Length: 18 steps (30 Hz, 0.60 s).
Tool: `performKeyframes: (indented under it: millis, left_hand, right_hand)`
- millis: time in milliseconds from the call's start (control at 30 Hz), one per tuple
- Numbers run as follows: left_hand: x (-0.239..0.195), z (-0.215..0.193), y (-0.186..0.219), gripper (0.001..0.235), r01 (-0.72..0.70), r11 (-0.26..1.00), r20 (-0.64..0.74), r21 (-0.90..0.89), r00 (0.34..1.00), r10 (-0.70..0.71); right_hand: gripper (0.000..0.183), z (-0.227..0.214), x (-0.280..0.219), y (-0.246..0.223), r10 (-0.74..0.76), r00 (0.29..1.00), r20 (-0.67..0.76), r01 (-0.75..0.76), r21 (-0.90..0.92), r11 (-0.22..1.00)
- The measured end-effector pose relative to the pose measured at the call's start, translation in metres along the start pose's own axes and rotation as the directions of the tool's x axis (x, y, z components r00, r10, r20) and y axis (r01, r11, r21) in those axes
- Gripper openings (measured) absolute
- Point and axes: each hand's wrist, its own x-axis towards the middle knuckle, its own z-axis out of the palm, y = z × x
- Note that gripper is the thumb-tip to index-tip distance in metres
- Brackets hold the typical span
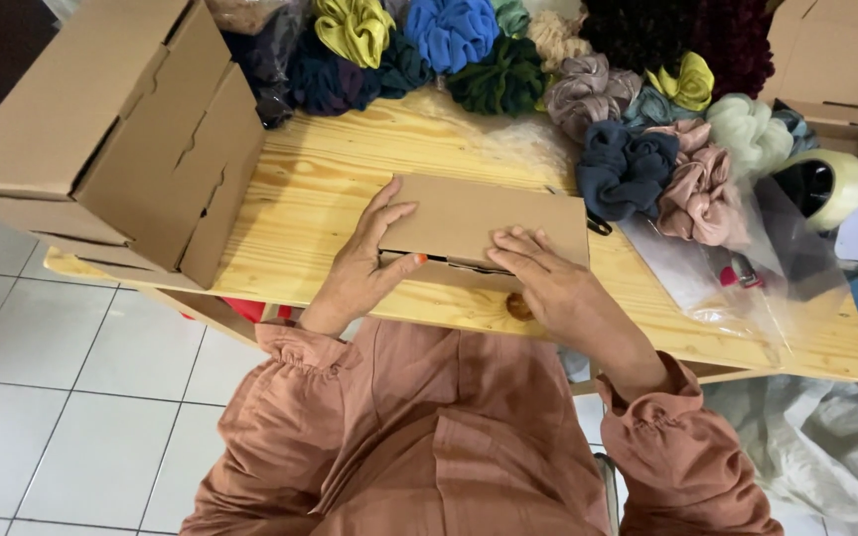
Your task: The person places a black scrunchie into a cardboard box, closes the box, and stacks it with other boxes. Then the person picks up a dark maroon scrunchie and uses scissors to trim loose threads from it.
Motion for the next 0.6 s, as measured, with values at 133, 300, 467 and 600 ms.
performKeyframes:
  millis: [133,300,467,600]
  left_hand:
    - [-0.001,0.001,-0.008,0.060,-0.039,0.999,-0.003,0.031,0.999,0.039]
    - [-0.001,0.001,-0.013,0.052,-0.068,0.998,-0.006,0.005,0.998,0.068]
    - [-0.001,0.006,-0.021,0.054,-0.092,0.994,-0.019,0.058,0.995,0.094]
    - [-0.003,0.004,-0.015,0.052,-0.068,0.997,-0.008,0.026,0.998,0.068]
  right_hand:
    - [0.038,0.019,-0.007,0.005,-0.005,0.998,-0.064,0.004,-0.016,1.000]
    - [0.037,0.043,-0.026,0.014,-0.025,0.991,-0.130,0.005,-0.153,0.988]
    - [0.037,0.030,-0.017,0.009,0.011,0.990,-0.139,-0.018,-0.048,0.999]
    - [0.039,0.018,-0.011,0.003,0.062,0.989,-0.134,-0.055,0.053,0.997]
